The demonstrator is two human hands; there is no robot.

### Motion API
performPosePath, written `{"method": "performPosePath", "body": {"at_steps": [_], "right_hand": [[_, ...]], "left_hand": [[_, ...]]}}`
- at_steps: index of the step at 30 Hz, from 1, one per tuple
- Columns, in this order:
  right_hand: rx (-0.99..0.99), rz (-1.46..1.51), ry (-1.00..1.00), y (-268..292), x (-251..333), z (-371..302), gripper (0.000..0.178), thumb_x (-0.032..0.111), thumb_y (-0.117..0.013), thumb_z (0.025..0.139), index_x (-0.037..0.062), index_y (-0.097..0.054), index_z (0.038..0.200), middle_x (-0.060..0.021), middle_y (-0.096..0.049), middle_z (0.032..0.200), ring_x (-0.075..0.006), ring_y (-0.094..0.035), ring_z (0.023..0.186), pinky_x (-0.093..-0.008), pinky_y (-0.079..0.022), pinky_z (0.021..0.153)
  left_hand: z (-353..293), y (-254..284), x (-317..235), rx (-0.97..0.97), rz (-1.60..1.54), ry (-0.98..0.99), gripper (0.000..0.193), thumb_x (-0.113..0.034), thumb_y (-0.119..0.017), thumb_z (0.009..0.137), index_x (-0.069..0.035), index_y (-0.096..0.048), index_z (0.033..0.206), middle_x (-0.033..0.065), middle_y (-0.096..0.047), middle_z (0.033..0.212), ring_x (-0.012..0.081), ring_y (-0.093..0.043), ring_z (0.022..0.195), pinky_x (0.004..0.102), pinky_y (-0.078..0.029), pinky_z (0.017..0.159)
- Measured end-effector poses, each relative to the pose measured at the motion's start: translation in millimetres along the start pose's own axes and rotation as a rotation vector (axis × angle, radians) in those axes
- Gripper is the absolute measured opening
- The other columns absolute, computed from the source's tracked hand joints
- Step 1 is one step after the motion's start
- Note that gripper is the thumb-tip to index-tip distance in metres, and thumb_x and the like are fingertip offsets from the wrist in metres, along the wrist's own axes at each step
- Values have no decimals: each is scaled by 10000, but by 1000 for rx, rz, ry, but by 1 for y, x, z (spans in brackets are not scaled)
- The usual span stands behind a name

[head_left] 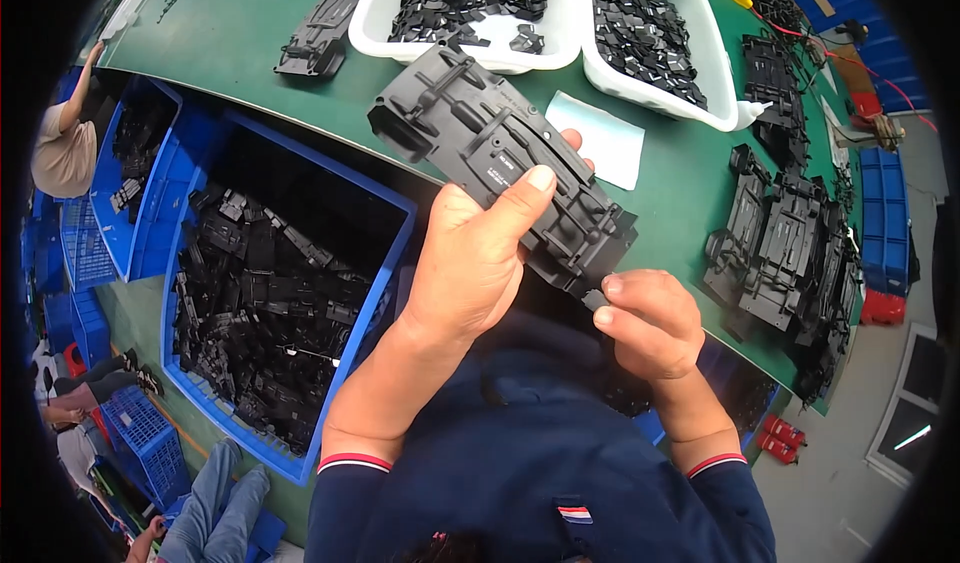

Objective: The person assembles small plastic gears and plastic connectors onto a toy car chassis by hand, taking components from bins and attaching them to the chassis.

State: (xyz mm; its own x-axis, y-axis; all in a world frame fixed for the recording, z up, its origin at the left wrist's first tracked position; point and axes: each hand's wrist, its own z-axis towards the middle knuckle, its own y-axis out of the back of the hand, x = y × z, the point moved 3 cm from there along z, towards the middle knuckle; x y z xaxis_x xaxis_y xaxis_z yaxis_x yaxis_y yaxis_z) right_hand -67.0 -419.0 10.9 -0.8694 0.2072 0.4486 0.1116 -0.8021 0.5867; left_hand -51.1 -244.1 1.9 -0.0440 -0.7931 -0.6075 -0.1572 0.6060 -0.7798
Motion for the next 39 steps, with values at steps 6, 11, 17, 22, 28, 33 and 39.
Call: {"method": "performPosePath", "body": {"at_steps": [6,11,17,22,28,33,39], "right_hand": [[38,24,18,-5,-1,3,207,-62,-662,684,28,-639,869,-134,-614,919,-247,-621,721,-316,-508,591],[48,-9,-65,-7,-1,7,337,-87,-686,618,84,-658,908,-78,-609,919,-223,-619,707,-298,-503,574],[63,-39,-81,-8,-1,8,342,-83,-693,616,85,-659,912,-76,-610,891,-216,-611,690,-294,-501,564],[76,-54,-91,-9,0,7,331,-77,-699,607,79,-662,896,-78,-609,874,-216,-609,684,-295,-502,565],[84,-53,-92,-8,0,8,319,-72,-689,599,74,-675,882,-81,-608,862,-217,-603,672,-291,-493,559],[78,-57,-102,-10,-2,11,301,-63,-695,599,71,-683,869,-84,-608,846,-215,-596,656,-286,-483,550],[86,-67,-117,-15,-4,13,267,-59,-703,615,62,-684,853,-88,-602,828,-216,-592,648,-290,-479,541]], "left_hand": [[2,3,2,30,29,-14,370,-65,-540,912,28,-425,1251,201,-510,1259,286,-558,1114,427,-477,955],[0,1,0,24,47,-14,352,-64,-540,912,34,-447,1237,195,-528,1244,277,-568,1098,412,-480,950],[0,2,2,23,70,-23,341,-58,-547,909,36,-464,1226,182,-552,1218,258,-574,1088,394,-495,930],[-2,1,3,23,82,-17,339,-53,-544,910,35,-463,1227,178,-554,1216,256,-575,1086,388,-503,920],[-3,0,3,32,82,-22,339,-50,-539,913,36,-458,1231,176,-557,1207,256,-579,1080,387,-507,916],[0,1,4,27,76,-21,336,-46,-530,918,36,-454,1235,178,-558,1205,258,-579,1080,388,-508,915],[3,1,5,9,62,-23,335,-43,-523,923,37,-451,1239,178,-559,1200,257,-577,1085,385,-507,917]]}}
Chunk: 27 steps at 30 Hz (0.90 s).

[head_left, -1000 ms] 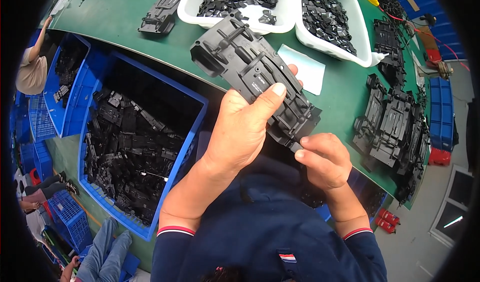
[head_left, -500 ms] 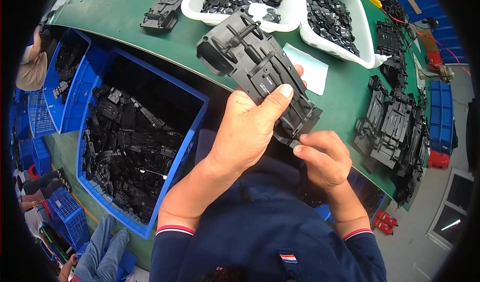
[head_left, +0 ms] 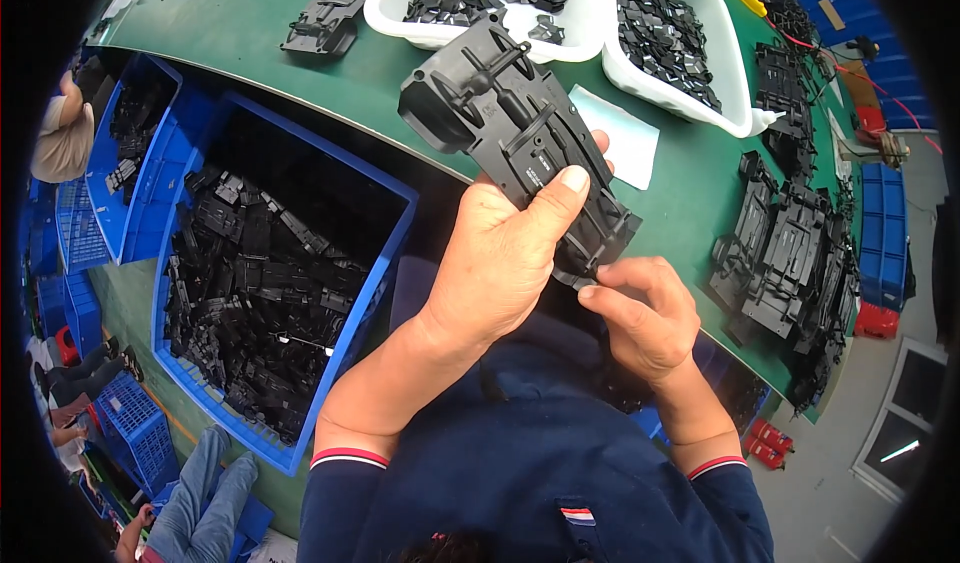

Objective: The person assembles small plastic gears and plastic connectors onto a toy car chassis by hand, taking components from bins and attaching them to the chassis.

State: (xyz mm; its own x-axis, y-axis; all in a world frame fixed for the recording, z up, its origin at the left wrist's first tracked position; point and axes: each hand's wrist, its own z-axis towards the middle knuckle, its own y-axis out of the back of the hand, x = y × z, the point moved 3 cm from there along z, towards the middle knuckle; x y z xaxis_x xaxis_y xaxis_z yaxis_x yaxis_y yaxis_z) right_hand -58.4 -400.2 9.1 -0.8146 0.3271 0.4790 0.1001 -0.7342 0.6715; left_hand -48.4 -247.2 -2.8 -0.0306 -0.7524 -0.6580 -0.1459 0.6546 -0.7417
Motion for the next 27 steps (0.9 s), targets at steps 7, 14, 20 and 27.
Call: {"method": "performPosePath", "body": {"at_steps": [7,14,20,27], "right_hand": [[141,128,-137,4,0,9,247,-41,-724,646,58,-678,867,-89,-629,860,-238,-622,729,-296,-506,640],[12,-13,-147,29,-19,112,132,-20,-707,720,-11,-661,844,-104,-654,813,-198,-621,673,-286,-493,607],[163,70,-360,-43,-80,211,164,70,-651,797,5,-678,945,-107,-666,802,-177,-623,714,-285,-496,669],[333,12,-406,-104,-120,234,198,79,-643,760,49,-702,947,-148,-682,819,-284,-660,763,-354,-517,735]], "left_hand": [[-2,11,1,-66,24,16,331,-51,-513,922,49,-457,1233,158,-564,1200,240,-582,1055,377,-474,926],[-7,44,4,-73,-87,110,319,-62,-519,930,57,-477,1223,142,-564,1194,198,-571,1049,345,-470,919],[-17,53,0,-68,-152,130,353,-37,-526,910,27,-438,1246,169,-536,1232,264,-556,1104,405,-459,956],[-23,62,-5,-81,-188,161,395,-42,-539,905,-14,-401,1274,176,-524,1241,281,-549,1114,435,-458,968]]}}
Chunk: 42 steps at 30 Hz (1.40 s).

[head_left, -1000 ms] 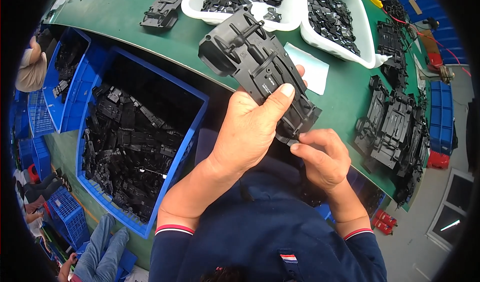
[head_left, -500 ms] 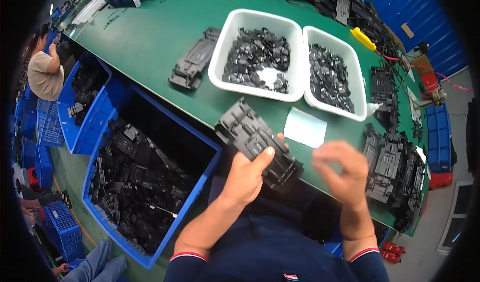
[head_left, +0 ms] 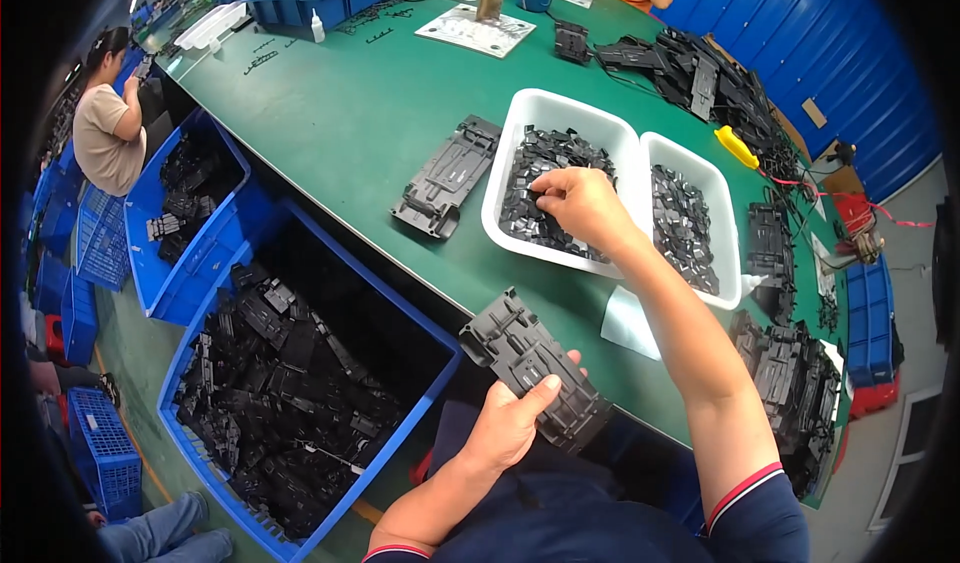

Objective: The person assembles small plastic gears and plastic connectors onto a toy car chassis by hand, taking components from bins and attaching them to the chassis.

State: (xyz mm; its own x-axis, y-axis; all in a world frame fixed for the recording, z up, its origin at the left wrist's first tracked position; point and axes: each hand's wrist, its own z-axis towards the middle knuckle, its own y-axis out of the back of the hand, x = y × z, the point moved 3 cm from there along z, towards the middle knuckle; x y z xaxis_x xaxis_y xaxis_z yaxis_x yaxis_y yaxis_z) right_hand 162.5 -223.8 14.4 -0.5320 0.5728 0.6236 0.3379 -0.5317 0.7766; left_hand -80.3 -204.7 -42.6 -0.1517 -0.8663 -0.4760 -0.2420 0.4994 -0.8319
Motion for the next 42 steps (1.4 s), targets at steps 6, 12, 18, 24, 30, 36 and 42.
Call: {"method": "performPosePath", "body": {"at_steps": [6,12,18,24,30,36,42], "right_hand": [[-24,-177,108,4,10,-9,249,32,-571,714,53,-695,929,-164,-672,867,-326,-643,835,-401,-506,781],[96,-124,-72,19,-1,-26,361,28,-527,698,64,-693,1016,-154,-675,837,-291,-651,794,-361,-509,779],[4,238,-66,38,-1,-38,232,33,-540,728,18,-694,900,-94,-657,757,-160,-618,690,-285,-492,648],[-23,699,-180,54,-11,-61,129,81,-640,813,-6,-631,908,-60,-652,794,-117,-633,707,-248,-504,583],[-70,960,-221,62,-17,-81,114,40,-641,802,-4,-624,906,-77,-651,783,-117,-629,654,-227,-481,531],[-91,946,-234,65,-20,-89,119,59,-635,812,5,-614,916,-100,-669,791,-118,-636,624,-222,-491,495],[-89,949,-284,64,-22,-91,135,87,-662,813,10,-629,918,-103,-677,792,-120,-645,629,-225,-496,492]], "left_hand": [[0,1,-1,-5,16,-8,383,-45,-539,906,-5,-411,1264,180,-529,1239,281,-552,1112,432,-461,965],[0,-6,6,5,51,-10,383,-49,-548,903,2,-413,1258,183,-530,1238,286,-551,1112,437,-461,964],[-2,-10,9,-9,56,-10,380,-46,-561,894,-3,-421,1245,193,-528,1235,299,-550,1111,447,-460,963],[-3,-17,11,5,69,-6,333,-38,-528,919,35,-457,1236,166,-535,1246,252,-566,1097,385,-461,959],[-4,-21,15,20,84,-1,331,-37,-528,917,41,-458,1231,167,-533,1247,249,-567,1093,387,-466,953],[-5,-26,18,16,108,8,333,-37,-533,914,42,-458,1229,170,-532,1245,252,-569,1090,386,-470,950],[-6,-24,18,6,117,3,339,-38,-538,912,43,-451,1229,179,-529,1246,261,-568,1094,392,-469,950]]}}
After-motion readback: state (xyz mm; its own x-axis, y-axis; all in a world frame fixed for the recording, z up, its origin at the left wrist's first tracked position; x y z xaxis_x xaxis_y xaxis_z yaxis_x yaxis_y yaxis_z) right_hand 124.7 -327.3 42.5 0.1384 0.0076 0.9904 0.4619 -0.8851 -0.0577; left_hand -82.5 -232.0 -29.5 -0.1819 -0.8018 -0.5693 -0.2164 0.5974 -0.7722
